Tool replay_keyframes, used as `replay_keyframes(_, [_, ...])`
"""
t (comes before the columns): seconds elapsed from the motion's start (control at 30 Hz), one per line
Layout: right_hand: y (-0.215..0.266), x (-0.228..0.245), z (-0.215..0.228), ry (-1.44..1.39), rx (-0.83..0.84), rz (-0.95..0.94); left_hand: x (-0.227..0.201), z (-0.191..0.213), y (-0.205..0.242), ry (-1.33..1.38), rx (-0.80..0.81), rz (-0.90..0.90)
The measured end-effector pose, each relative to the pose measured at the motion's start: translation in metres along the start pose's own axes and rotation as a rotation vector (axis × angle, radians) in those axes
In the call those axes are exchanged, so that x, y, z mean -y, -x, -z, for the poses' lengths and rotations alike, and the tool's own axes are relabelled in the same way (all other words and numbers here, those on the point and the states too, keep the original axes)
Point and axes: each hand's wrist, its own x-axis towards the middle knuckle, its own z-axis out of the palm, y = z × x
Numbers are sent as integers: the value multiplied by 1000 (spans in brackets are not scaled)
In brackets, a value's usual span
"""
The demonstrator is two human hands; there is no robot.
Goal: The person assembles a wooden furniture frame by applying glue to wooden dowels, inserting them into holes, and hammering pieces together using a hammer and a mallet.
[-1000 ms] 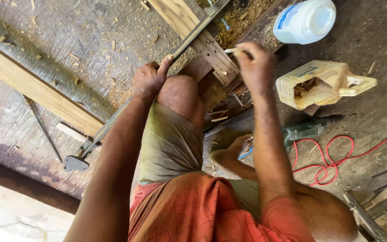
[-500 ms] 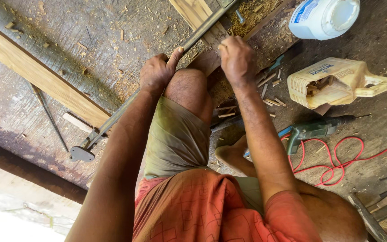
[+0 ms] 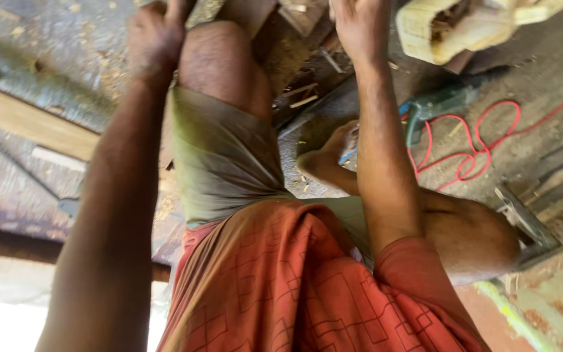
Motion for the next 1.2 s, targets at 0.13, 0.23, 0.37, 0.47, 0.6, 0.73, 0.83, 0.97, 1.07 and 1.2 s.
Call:
replay_keyframes(0.13, [103, -37, 18, 391, 304, -856, -3, 35, -12, 735, 406, 658])
replay_keyframes(0.23, [190, -42, -20, 514, 141, -67, -11, 44, -14, 618, 271, 649])
replay_keyframes(0.37, [231, -49, -76, 690, 452, 254, -11, 43, -18, 583, 129, 565])
replay_keyframes(0.47, [221, -54, -90, 697, 443, 325, -15, 61, -29, 652, 271, 735])
replay_keyframes(0.6, [191, -33, -71, 694, 718, 306, -23, 93, -42, 651, 383, 778])
replay_keyframes(0.73, [182, 5, -24, 637, 865, -7, -28, 108, -46, 608, 483, 800])
replay_keyframes(0.83, [176, 27, 8, 419, 749, -396, -27, 110, -47, 607, 511, 784])
replay_keyframes(0.97, [170, 60, 36, 318, 592, -459, -28, 108, -48, 600, 497, 784])
replay_keyframes(1.07, [160, 83, 44, 305, 400, -327, -27, 108, -46, 611, 513, 781])
replay_keyframes(1.2, [137, 105, 20, 241, 56, -53, -31, 112, -49, 625, 501, 787])
